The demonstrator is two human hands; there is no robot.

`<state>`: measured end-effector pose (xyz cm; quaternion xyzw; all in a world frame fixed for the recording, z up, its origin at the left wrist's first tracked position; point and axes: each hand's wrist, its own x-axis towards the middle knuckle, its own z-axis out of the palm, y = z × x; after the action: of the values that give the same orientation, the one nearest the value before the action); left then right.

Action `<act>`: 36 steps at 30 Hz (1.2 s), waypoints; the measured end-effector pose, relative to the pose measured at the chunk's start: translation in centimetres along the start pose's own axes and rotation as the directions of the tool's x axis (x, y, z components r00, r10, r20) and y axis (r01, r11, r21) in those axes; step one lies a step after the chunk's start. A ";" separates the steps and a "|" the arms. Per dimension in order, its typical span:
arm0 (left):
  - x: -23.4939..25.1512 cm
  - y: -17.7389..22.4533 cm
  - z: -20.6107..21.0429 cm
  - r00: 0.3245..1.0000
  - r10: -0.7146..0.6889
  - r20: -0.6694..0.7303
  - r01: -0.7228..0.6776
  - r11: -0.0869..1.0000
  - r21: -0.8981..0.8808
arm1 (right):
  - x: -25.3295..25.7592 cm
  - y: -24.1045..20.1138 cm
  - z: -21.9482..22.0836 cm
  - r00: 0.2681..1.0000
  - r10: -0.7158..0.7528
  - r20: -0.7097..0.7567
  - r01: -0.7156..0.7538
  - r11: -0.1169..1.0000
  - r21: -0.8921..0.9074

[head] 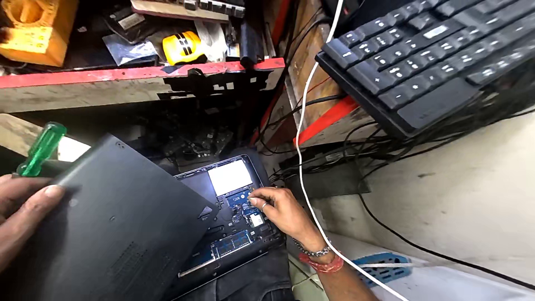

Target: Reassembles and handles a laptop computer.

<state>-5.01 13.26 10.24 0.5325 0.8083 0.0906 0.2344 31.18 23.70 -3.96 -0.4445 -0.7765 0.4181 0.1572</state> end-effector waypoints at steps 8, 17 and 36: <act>0.1 -1.9 0.5 0.998 0.034 -0.044 -0.035 0.999 -0.006 | 0.5 -0.7 -0.2 0.989 0.070 0.133 -0.067 0.997 -0.029; 0.1 -2.3 0.7 0.998 0.034 -0.052 -0.033 0.999 0.021 | 0.8 -0.6 0.6 0.997 -0.035 0.065 0.051 0.963 -0.265; 0.5 -2.3 1.0 0.998 0.045 -0.034 -0.045 0.999 0.000 | -0.1 -0.9 -1.2 0.981 0.028 0.192 0.041 0.937 -0.346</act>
<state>-6.56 12.60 8.29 0.5489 0.7998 0.1054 0.2190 31.47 24.04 -2.47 -0.4198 -0.8513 0.3148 0.0011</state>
